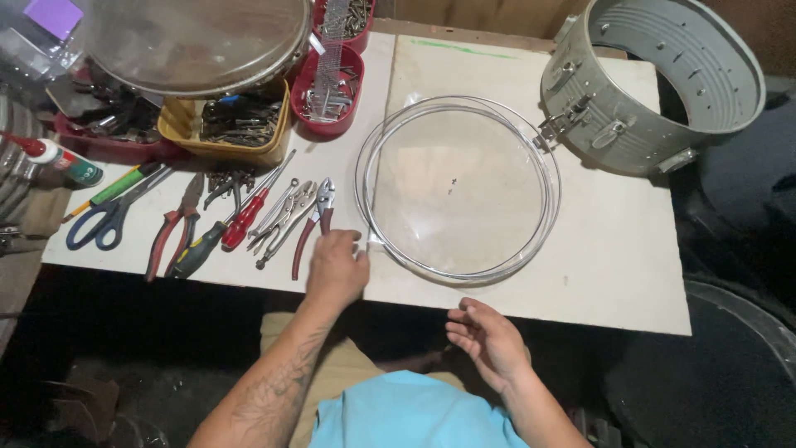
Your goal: Fitting a metal hoop onto a drum head and adjusting it using pliers on a repair bench.
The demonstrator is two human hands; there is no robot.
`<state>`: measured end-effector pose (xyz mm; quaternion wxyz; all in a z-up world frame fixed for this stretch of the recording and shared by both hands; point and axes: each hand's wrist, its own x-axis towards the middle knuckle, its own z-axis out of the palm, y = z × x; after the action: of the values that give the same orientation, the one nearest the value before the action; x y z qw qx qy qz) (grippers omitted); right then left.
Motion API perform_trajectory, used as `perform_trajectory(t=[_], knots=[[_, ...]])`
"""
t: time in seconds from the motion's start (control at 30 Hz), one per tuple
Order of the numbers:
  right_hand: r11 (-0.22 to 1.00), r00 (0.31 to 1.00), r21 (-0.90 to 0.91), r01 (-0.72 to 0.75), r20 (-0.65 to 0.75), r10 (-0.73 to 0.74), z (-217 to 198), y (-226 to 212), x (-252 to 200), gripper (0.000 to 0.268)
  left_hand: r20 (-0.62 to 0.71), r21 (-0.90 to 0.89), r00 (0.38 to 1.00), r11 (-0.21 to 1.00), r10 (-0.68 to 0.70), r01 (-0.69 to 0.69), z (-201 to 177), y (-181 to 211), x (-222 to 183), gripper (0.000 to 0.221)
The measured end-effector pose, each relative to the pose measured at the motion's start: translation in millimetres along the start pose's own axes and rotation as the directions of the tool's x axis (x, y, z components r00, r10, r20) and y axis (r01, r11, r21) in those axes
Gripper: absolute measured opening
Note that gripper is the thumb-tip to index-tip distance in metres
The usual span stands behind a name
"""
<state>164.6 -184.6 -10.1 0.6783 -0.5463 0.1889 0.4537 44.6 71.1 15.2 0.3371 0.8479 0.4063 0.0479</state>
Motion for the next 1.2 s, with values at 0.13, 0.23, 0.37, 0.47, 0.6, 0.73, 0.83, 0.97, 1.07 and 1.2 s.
perform_trajectory(t=[0.13, 0.23, 0.37, 0.47, 0.6, 0.73, 0.83, 0.97, 1.07, 1.2], knots=[[1.000, 0.999, -0.009, -0.022, 0.048, 0.022, 26, 5, 4, 0.024, -0.007, -0.181, 0.962, 0.946, -0.273, 0.267, 0, 10, 13, 0.047], [0.999, 0.998, 0.053, 0.010, 0.058, -0.013, 36, 6, 11, 0.025, 0.072, -0.228, 0.888, 0.859, -0.455, 0.459, -21, 32, 22, 0.056], [0.995, 0.995, 0.024, 0.099, -0.002, -0.099, 18, 5, 39, 0.034, -0.022, -0.207, 0.930, 0.911, -0.368, 0.356, -17, 22, 48, 0.068], [0.986, 0.984, -0.034, 0.165, -0.063, -0.167, -11, 1, 63, 0.036, -0.032, -0.173, 0.940, 0.928, -0.340, 0.330, -10, 14, 62, 0.075], [0.956, 0.942, -0.135, 0.259, -0.183, -0.281, -47, -25, 84, 0.045, -0.061, -0.133, 0.945, 0.941, -0.321, 0.311, -3, 11, 75, 0.078], [0.865, 0.817, -0.322, 0.384, -0.318, -0.481, -52, -78, 101, 0.041, -0.002, -0.155, 0.941, 0.930, -0.339, 0.334, -14, 31, 65, 0.073], [0.781, 0.764, -0.459, 0.423, -0.282, -0.580, -40, -113, 106, 0.041, -0.036, -0.146, 0.942, 0.935, -0.333, 0.324, -4, 23, 68, 0.064], [0.346, 0.753, -0.931, 0.112, -0.148, -0.642, -57, -136, 150, 0.035, -0.033, -0.162, 0.937, 0.927, -0.347, 0.338, -11, 26, 57, 0.062], [0.358, 0.789, -0.924, 0.138, -0.116, -0.603, -58, -150, 165, 0.034, -0.011, -0.171, 0.936, 0.923, -0.353, 0.346, -12, 21, 56, 0.061], [0.769, 0.883, -0.571, 0.288, -0.152, -0.443, -48, -145, 165, 0.033, 0.005, -0.191, 0.934, 0.917, -0.357, 0.351, -11, 19, 56, 0.060]])
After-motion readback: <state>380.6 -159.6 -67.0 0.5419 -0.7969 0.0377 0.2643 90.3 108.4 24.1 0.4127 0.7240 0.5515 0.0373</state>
